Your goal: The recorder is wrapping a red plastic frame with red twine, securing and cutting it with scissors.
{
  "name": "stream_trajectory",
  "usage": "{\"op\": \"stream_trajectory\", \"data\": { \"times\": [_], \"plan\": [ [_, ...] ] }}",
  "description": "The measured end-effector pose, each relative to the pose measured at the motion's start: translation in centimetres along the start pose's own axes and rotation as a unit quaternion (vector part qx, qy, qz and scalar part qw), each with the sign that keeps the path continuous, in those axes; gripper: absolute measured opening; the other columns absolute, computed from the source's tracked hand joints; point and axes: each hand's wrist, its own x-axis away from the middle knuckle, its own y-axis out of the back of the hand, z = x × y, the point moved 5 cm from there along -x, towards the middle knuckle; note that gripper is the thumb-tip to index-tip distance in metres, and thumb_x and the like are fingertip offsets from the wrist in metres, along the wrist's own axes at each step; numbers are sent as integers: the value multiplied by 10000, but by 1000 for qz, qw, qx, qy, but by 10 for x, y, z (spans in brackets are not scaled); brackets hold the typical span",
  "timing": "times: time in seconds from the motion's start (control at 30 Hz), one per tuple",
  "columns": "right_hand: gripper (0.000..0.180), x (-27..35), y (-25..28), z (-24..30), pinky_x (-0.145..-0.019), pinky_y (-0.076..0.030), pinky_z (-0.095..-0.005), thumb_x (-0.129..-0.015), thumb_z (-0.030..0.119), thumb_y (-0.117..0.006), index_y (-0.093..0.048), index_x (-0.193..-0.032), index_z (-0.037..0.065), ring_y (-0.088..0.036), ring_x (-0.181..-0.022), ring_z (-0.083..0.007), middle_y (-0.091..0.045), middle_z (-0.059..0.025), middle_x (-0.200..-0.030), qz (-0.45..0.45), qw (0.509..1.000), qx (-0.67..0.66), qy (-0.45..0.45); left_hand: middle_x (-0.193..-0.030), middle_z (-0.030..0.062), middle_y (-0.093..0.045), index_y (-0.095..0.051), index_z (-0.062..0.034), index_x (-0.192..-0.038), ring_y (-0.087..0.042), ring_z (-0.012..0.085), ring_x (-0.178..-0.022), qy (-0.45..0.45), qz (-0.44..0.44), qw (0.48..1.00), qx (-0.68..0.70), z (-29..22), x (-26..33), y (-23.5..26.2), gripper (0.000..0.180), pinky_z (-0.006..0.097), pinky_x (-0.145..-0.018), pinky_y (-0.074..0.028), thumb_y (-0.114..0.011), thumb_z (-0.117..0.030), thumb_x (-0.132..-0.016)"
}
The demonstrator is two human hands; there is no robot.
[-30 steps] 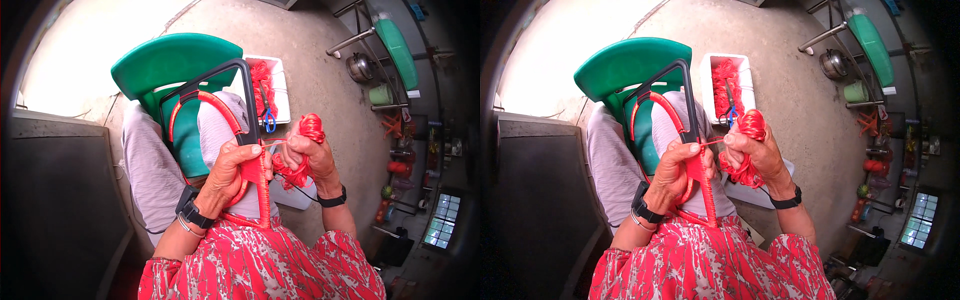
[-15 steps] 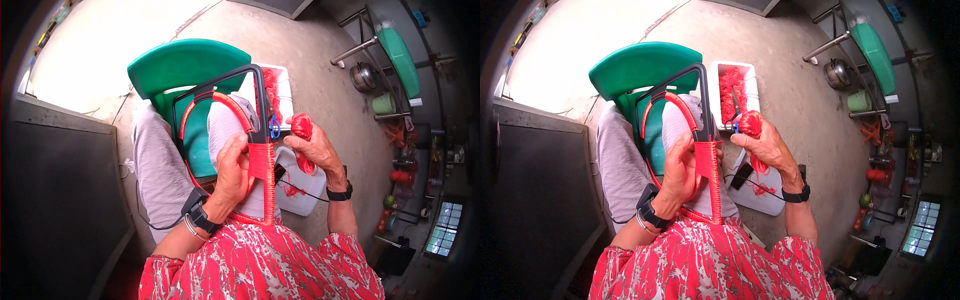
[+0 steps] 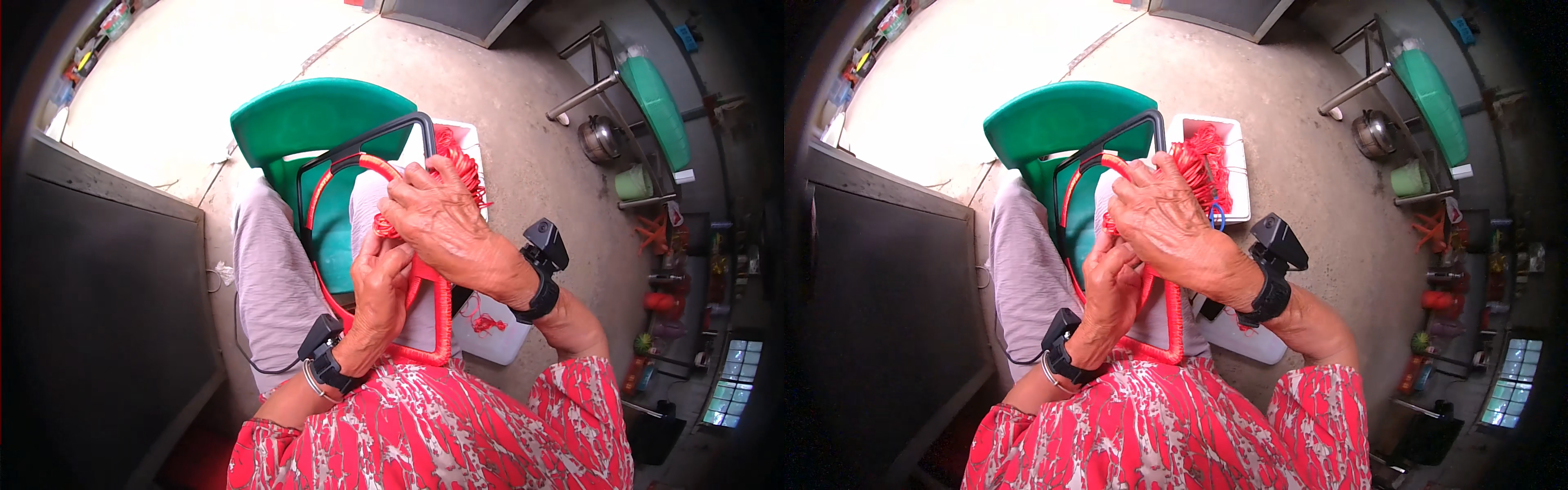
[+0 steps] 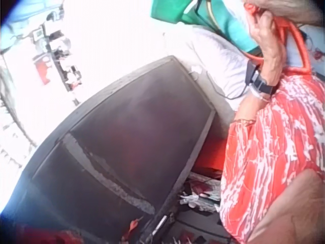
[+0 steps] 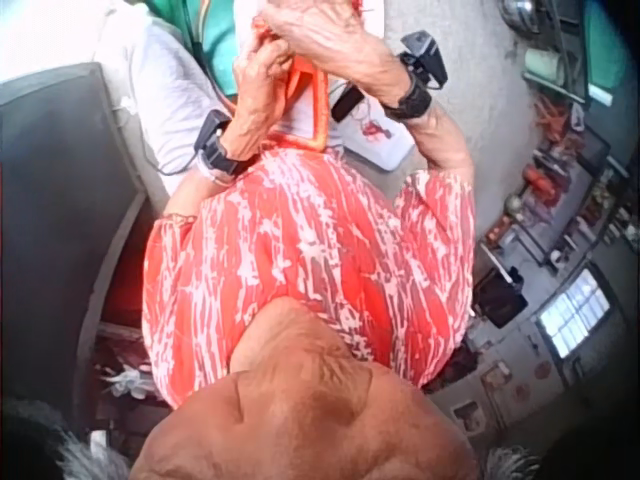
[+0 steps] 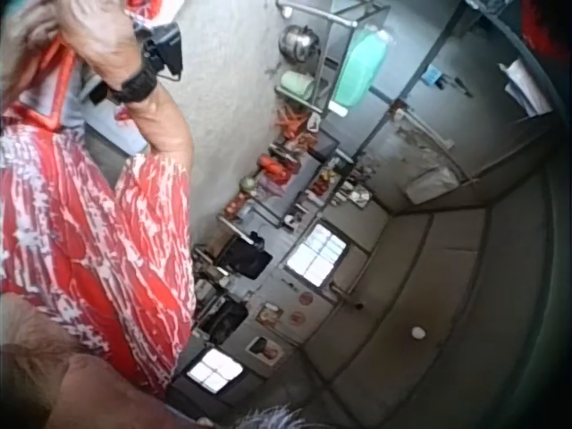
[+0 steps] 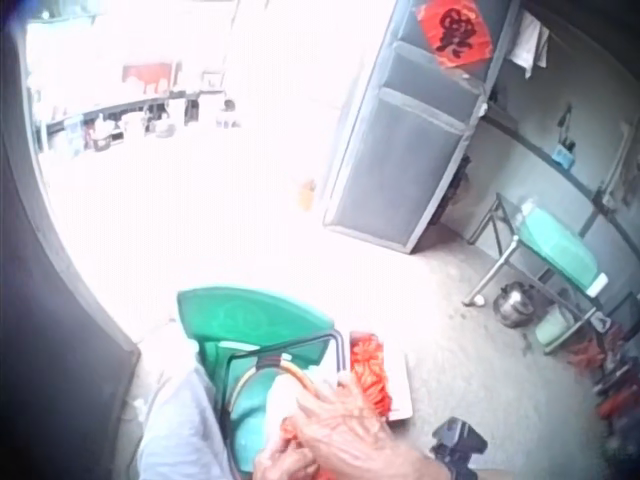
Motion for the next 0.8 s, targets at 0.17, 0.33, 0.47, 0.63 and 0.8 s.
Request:
{"op": "stream_trajectory", "data": {
  "times": [0.17,0.33,0.47,0.63,0.8],
  "plan": [
    [338,-1,-4,-3,-1042,-304,-476,-718,100,-640,-600,-1045,21,-530,-1109,-267,-598,-111,-1018,36,997,-39,53,-1097,79,-602,-461,-11,-1233,-624,164,-977,-9,24,1000,9,-9,-8,-6,336,306,-831,-527,-560,-106,-926],
    [395,7,32,-11,-1032,-330,-433,-714,33,-634,-606,-1108,29,-552,-1102,-276,-621,-118,-1068,-104,982,-142,73,-1021,74,-634,-529,-33,-1163,-638,149,-846,10,21,1000,16,-11,-21,1,307,332,-740,-568,-608,-211,-927],
    [116,58,29,-56,-722,-491,-278,-838,45,-616,-621,-950,12,-620,-787,-149,-650,-79,-878,-275,851,-380,-234,-1007,93,-634,-528,-27,-1152,-644,189,-814,19,9,998,59,-11,-18,6,277,367,-728,-581,-540,-229,-963],
    [102,84,-48,-40,-752,-493,-261,-882,47,-587,-619,-965,-3,-603,-823,-98,-647,-40,-884,-242,665,-623,-334,-984,100,-632,-532,-22,-1141,-648,212,-818,36,9,998,47,-12,-21,11,270,387,-742,-576,-526,-231,-970],
    [133,64,-52,-23,-752,-492,-239,-900,64,-573,-619,-999,-11,-605,-825,-91,-652,-45,-896,-254,718,-587,-276,-994,106,-637,-545,-20,-1112,-648,217,-832,0,21,999,28,-26,-27,18,264,404,-752,-574,-510,-244,-978]
  ]
}}
